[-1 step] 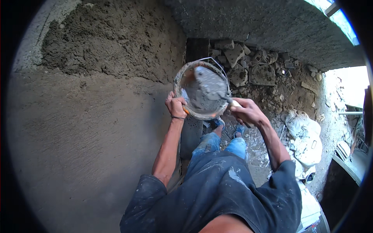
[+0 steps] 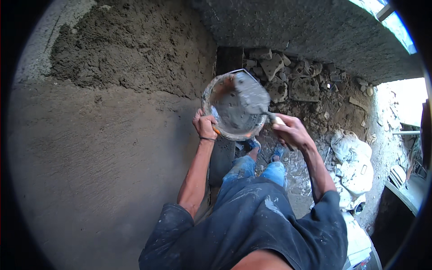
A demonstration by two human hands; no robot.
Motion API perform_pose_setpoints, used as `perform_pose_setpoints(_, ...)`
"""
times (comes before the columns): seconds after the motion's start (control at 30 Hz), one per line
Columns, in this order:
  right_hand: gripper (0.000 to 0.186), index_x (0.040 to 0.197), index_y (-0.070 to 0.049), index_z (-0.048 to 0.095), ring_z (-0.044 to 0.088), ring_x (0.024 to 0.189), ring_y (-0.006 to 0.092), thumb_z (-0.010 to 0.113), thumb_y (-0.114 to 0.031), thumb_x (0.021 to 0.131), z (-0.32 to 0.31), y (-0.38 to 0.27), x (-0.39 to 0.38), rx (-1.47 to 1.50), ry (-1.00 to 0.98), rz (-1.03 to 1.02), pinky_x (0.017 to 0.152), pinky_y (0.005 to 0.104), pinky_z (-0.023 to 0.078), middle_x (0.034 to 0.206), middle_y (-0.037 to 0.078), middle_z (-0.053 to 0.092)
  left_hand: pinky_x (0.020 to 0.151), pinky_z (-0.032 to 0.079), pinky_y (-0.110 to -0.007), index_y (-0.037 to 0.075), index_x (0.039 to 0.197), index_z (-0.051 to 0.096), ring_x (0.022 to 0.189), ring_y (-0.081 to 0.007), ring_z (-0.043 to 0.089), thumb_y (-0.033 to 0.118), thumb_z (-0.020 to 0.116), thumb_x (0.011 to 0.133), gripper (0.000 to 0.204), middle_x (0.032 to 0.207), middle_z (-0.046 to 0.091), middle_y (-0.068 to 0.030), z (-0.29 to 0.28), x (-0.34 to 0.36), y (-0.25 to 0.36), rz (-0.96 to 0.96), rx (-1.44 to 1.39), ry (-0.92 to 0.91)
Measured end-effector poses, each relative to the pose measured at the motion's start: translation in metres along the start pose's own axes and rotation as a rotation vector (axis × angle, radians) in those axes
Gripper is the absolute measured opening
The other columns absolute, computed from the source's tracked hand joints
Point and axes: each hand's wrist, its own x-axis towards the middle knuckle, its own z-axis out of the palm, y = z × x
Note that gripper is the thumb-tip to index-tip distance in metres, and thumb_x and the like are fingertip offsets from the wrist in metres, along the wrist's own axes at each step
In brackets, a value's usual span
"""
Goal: Apply cement plaster to a wall using a trowel and bucket.
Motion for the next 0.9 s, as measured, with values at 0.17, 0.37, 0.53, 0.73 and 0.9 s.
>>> perform_pose_setpoints(0.17,0.049,0.131,-0.004,0.049,0.059,0.057,0.0102,0.065,-0.013,0.086,-0.043,-0.027,-0.049,0.210,0.498,-0.370,0.046,0.0227,0.051,0.082,0.008,0.065,0.077,0.050,-0.028,-0.003,0.085,0.057,0.081,-0.0264,0.061,-0.007,0.045,0.048,0.040,0.093,0.063,-0.0120,-0.026,-0.007,-0.011,-0.159,-0.032,0.028)
perform_pose_setpoints(0.37,0.046,0.131,-0.003,0.045,0.061,0.064,0.0113,0.062,-0.007,0.089,-0.102,-0.050,-0.056,0.140,0.963,-0.870,0.046,0.0215,0.051,0.092,0.011,0.065,0.082,0.049,-0.031,-0.003,0.089,0.055,0.087,-0.0293,0.061,-0.007,0.045,0.047,0.044,0.096,0.063,-0.0151,-0.097,-0.035,-0.016,-0.247,-0.114,0.121)
perform_pose_setpoints(0.53,0.031,0.114,-0.002,0.054,0.059,0.063,0.0134,0.062,-0.008,0.085,-0.051,-0.063,0.034,-0.225,1.273,-0.780,0.050,0.0268,0.050,0.088,0.007,0.062,0.081,0.047,-0.030,0.002,0.085,0.052,0.086,-0.0241,0.057,-0.007,0.046,0.045,0.042,0.093,0.058,-0.0081,-0.143,-0.068,-0.036,-0.237,-0.011,0.373)
perform_pose_setpoints(0.73,0.045,0.129,-0.010,0.046,0.063,0.074,0.0312,0.059,-0.011,0.086,0.093,-0.012,0.178,-0.964,0.501,-0.800,0.069,0.0458,0.052,0.087,0.017,0.064,0.071,0.044,-0.029,0.009,0.077,0.045,0.074,-0.0191,0.052,-0.010,0.048,0.046,0.036,0.084,0.053,-0.0023,-0.184,-0.092,-0.065,-0.192,-0.145,0.538)
perform_pose_setpoints(0.9,0.052,0.133,-0.010,0.041,0.064,0.093,0.0346,0.063,-0.019,0.086,0.025,0.034,0.207,-0.737,0.277,-0.347,0.081,0.0375,0.049,0.102,0.020,0.064,0.072,0.045,-0.029,0.007,0.080,0.051,0.076,-0.0203,0.054,-0.005,0.049,0.045,0.037,0.085,0.054,-0.0031,-0.190,-0.116,-0.112,-0.203,-0.122,0.691)
